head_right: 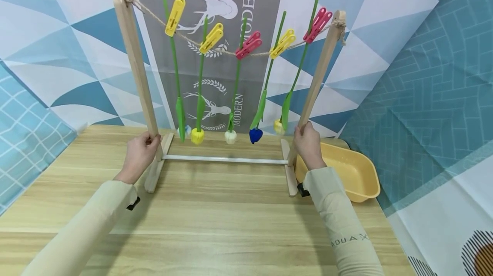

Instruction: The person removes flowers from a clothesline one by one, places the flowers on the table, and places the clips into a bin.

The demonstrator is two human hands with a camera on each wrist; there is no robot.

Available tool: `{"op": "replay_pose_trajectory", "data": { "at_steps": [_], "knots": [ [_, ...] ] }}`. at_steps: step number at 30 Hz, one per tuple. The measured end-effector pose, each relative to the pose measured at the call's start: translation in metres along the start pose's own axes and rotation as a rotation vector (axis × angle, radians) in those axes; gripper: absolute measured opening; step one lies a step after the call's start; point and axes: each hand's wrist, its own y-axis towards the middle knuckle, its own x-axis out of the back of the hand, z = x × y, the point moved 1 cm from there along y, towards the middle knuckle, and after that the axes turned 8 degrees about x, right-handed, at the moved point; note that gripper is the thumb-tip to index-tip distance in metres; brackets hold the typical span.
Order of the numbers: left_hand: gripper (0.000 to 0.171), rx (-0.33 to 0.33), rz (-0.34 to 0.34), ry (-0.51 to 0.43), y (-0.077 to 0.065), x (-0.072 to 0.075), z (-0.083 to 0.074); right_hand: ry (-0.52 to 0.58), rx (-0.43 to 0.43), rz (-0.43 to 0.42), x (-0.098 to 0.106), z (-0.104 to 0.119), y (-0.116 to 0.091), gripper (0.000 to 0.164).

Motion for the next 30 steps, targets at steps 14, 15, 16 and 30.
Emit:
{"op": "replay_pose_trajectory", "data": {
  "at_steps": [14,15,16,30],
  "knots": [
    [0.028,-0.028,-0.043,0.016,-0.008,-0.002,0.005,-0.002,0.013,-0.003,0.0,-0.001,-0.007,0.041],
    [0.027,-0.027,-0.044,0.018,-0.008,-0.002,0.005,-0.004,0.013,-0.005,0.0,-0.001,-0.007,0.041],
    [0.027,-0.026,-0.045,0.02,-0.009,-0.002,0.005,-0.001,0.01,-0.007,-0.001,-0.002,-0.008,0.041],
    [0.025,0.003,-0.025,0.039,-0.011,0.003,0.002,0.04,-0.028,-0.043,-0.006,-0.002,-0.013,0.041]
  ]
}}
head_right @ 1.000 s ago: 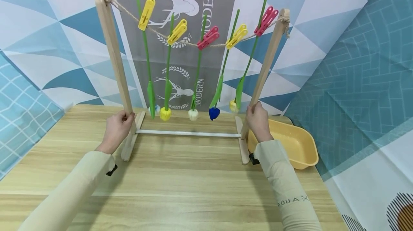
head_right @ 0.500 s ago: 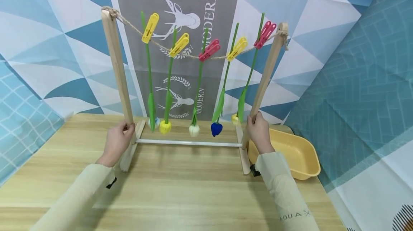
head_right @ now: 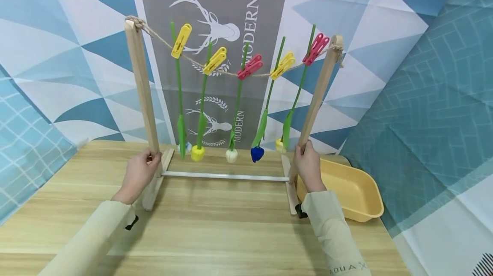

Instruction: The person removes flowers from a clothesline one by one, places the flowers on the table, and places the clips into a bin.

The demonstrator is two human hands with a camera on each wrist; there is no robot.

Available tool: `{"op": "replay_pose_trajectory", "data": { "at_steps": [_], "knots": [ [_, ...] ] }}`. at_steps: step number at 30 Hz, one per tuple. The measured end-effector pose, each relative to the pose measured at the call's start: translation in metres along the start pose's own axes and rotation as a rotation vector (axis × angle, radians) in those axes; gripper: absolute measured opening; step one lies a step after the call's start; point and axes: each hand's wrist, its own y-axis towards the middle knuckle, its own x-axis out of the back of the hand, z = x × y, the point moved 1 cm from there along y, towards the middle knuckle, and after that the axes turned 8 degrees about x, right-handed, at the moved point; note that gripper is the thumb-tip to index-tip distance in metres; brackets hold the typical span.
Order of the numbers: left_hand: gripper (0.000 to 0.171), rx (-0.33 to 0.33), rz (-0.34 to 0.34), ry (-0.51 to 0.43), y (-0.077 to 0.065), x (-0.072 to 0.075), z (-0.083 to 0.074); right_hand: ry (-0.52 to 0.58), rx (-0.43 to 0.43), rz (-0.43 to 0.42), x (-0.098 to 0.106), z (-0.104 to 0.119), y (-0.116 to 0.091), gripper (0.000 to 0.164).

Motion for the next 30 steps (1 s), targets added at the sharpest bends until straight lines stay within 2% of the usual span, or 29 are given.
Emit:
{"op": "replay_pose_trajectory", "data": {
  "at_steps": [6,10,14,20,30],
  "knots": [
    [0.035,0.026,0.056,-0.08,0.0,0.003,-0.003,0.021,-0.02,-0.017,0.003,-0.004,-0.006,0.041],
    [0.045,0.01,0.058,-0.15,-0.005,0.008,-0.009,0.099,-0.055,-0.026,0.008,-0.006,-0.013,0.048],
    [0.044,-0.032,0.015,-0.206,-0.011,0.016,-0.018,0.159,-0.082,-0.08,0.016,-0.003,-0.02,0.057],
    [0.04,-0.061,-0.048,-0.215,-0.021,0.028,-0.026,0.172,-0.088,-0.168,0.026,0.007,-0.028,0.051],
    [0.031,-0.109,-0.109,-0.199,-0.031,0.037,-0.038,0.118,0.007,-0.198,0.033,0.03,-0.036,0.042]
  ]
}}
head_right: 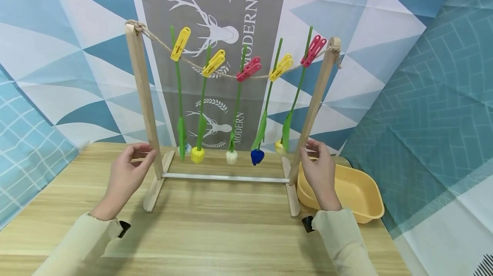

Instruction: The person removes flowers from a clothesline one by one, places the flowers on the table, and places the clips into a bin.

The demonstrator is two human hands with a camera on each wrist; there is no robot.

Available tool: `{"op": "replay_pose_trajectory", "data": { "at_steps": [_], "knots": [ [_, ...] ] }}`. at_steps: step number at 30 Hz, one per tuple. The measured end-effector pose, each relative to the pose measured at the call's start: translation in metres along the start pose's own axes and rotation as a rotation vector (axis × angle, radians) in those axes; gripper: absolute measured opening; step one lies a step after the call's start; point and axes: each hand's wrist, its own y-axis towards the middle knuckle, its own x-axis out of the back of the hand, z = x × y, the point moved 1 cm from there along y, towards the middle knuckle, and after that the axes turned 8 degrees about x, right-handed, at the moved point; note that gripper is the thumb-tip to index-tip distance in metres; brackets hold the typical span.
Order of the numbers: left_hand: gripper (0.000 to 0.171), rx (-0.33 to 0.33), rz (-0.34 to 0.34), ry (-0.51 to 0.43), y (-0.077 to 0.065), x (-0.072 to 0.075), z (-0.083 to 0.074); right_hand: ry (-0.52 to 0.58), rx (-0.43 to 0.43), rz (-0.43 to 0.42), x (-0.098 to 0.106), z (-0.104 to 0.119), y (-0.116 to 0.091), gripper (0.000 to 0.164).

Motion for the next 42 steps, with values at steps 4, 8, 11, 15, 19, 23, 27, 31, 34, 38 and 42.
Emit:
{"op": "replay_pose_trajectory", "data": {
  "at_steps": [4,8,11,15,19,23,27,31,34,38,42],
  "knots": [
    [0.028,-0.025,-0.014,0.007,-0.002,0.001,-0.009,-0.002,0.052,0.031,0.001,0.012,-0.004,0.041],
    [0.027,-0.047,-0.013,0.0,-0.003,0.002,-0.019,-0.024,0.112,0.056,-0.002,0.025,-0.006,0.035],
    [0.029,-0.063,-0.01,-0.011,-0.004,0.002,-0.027,-0.026,0.154,0.071,-0.003,0.038,-0.007,0.033],
    [0.031,-0.079,-0.014,-0.024,-0.002,0.004,-0.038,-0.005,0.211,0.106,-0.005,0.055,-0.006,0.034],
    [0.032,-0.087,-0.009,-0.037,0.003,0.005,-0.048,0.016,0.254,0.14,-0.008,0.068,-0.004,0.034],
    [0.036,-0.1,0.006,-0.068,0.009,0.004,-0.059,0.041,0.264,0.179,-0.012,0.079,-0.003,0.033],
    [0.038,-0.109,0.019,-0.105,0.016,0.002,-0.07,0.073,0.28,0.211,-0.016,0.091,-0.001,0.03],
    [0.038,-0.099,0.032,-0.161,0.022,-0.001,-0.078,0.106,0.307,0.232,-0.022,0.103,0.002,0.028],
    [0.036,-0.088,0.042,-0.206,0.024,-0.003,-0.082,0.129,0.321,0.254,-0.026,0.111,0.003,0.027],
    [0.035,-0.082,0.053,-0.233,0.027,-0.005,-0.087,0.138,0.343,0.271,-0.031,0.119,0.005,0.025],
    [0.034,-0.09,0.056,-0.257,0.03,-0.008,-0.091,0.14,0.377,0.279,-0.035,0.128,0.007,0.022]
  ]
}}
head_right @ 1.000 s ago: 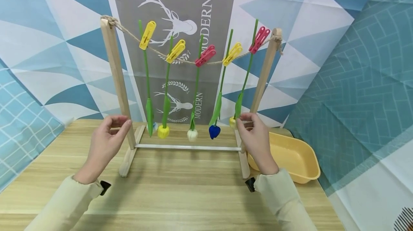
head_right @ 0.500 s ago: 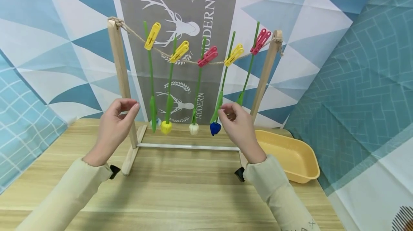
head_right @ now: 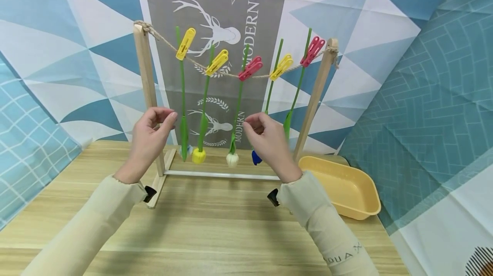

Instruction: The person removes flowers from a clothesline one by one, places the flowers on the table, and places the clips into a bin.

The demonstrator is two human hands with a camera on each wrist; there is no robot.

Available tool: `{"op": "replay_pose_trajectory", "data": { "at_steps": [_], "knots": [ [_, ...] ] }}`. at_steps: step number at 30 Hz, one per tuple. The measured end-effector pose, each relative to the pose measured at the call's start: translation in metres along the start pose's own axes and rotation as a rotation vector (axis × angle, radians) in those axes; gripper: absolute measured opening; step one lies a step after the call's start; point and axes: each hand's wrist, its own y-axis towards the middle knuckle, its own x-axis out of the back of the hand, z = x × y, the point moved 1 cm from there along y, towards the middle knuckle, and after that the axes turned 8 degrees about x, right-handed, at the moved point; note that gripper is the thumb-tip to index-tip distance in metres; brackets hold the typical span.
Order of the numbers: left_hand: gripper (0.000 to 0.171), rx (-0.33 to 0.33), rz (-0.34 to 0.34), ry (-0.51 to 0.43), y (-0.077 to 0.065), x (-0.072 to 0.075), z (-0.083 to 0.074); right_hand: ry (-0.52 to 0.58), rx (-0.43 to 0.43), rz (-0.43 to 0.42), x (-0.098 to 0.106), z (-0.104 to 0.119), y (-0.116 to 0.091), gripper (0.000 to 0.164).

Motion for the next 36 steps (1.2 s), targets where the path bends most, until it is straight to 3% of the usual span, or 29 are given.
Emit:
{"op": "replay_pose_trajectory", "data": {
  "at_steps": [16,36],
  "knots": [
    [0.035,-0.038,0.037,-0.135,0.017,-0.015,-0.015,0.02,0.06,0.012,-0.017,0.025,0.029,0.02],
    [0.031,-0.049,0.012,-0.113,0.026,-0.019,-0.028,0.093,0.176,-0.001,-0.025,0.084,0.064,0.021]
  ]
}}
